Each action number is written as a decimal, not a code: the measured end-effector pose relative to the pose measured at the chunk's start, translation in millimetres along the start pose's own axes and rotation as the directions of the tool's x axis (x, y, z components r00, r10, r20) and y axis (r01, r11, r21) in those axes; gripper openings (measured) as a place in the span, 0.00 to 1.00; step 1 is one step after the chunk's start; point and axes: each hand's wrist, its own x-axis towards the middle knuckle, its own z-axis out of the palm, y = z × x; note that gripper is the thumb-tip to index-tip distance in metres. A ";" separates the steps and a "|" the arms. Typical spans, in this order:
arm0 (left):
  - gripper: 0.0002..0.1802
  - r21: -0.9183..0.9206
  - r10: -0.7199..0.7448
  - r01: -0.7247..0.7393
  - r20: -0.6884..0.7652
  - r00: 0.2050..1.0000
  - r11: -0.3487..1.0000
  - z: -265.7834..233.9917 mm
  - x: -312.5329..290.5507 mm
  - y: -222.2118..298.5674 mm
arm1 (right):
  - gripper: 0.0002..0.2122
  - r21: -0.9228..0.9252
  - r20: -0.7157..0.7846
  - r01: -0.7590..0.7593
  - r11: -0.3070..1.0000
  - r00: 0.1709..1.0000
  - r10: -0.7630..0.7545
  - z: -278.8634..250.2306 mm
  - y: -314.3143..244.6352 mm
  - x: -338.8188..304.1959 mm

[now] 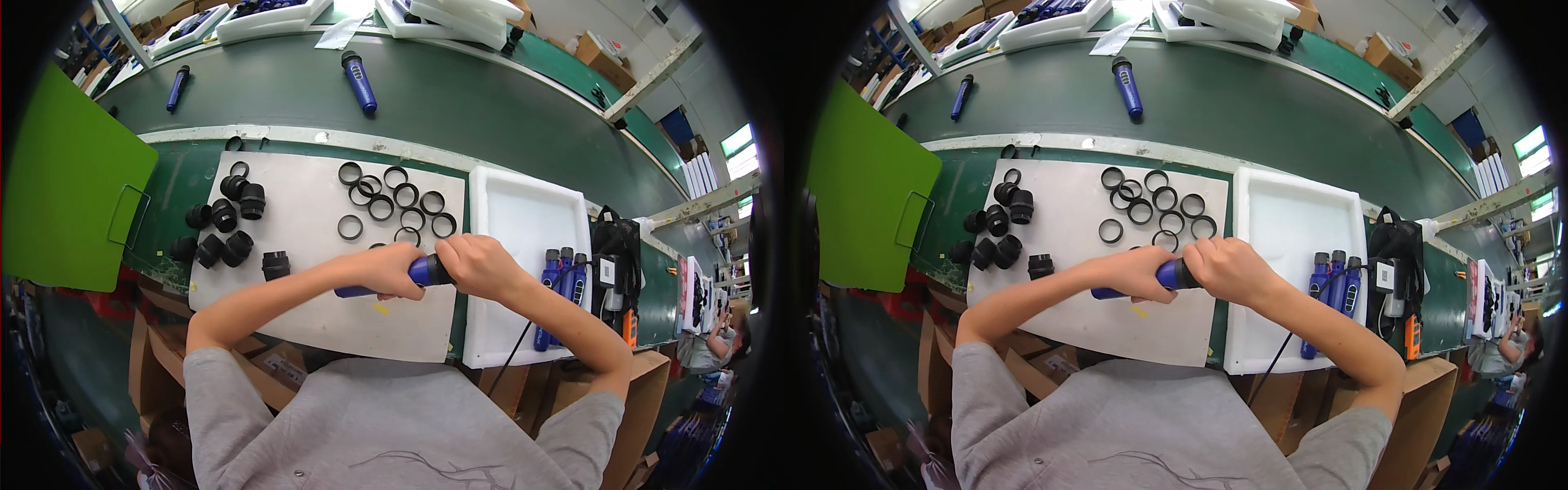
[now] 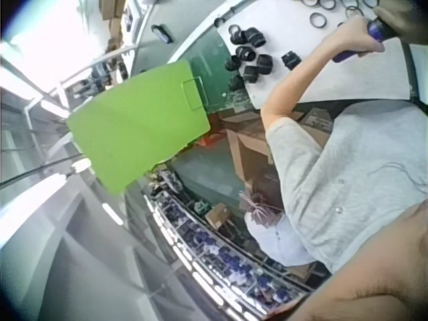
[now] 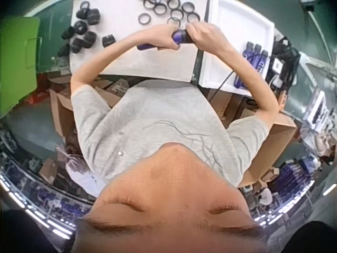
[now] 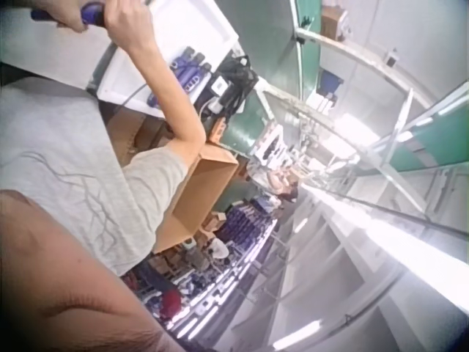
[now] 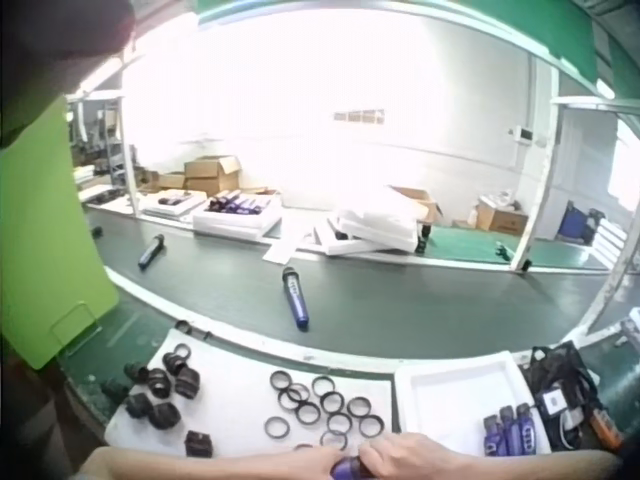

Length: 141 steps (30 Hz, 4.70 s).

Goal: The person assembles blue handheld microphones by hand at a workbench. They pick up a blue microphone body, attach a black mesh grille, and then screw on a black base cap. The person repeats this process for multiple units, placing the finished microphones on the table.

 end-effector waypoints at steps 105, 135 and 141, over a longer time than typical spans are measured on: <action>0.25 -0.224 0.196 -0.832 -0.910 0.365 0.508 -56.5 17.2 60.6 | 0.24 0.716 0.170 -0.537 0.445 0.754 0.635 -29.4 -8.8 51.9; 0.24 0.294 0.340 -0.914 -0.921 -0.192 0.279 -23.8 -95.5 71.9 | 0.19 -0.198 -0.095 -0.926 0.322 0.345 0.934 96.3 186.3 126.1; 0.22 0.334 0.466 -0.891 -0.869 -0.166 0.306 -10.9 -103.5 76.7 | 0.20 -0.211 -0.125 -0.852 0.479 0.509 0.852 90.2 171.6 129.7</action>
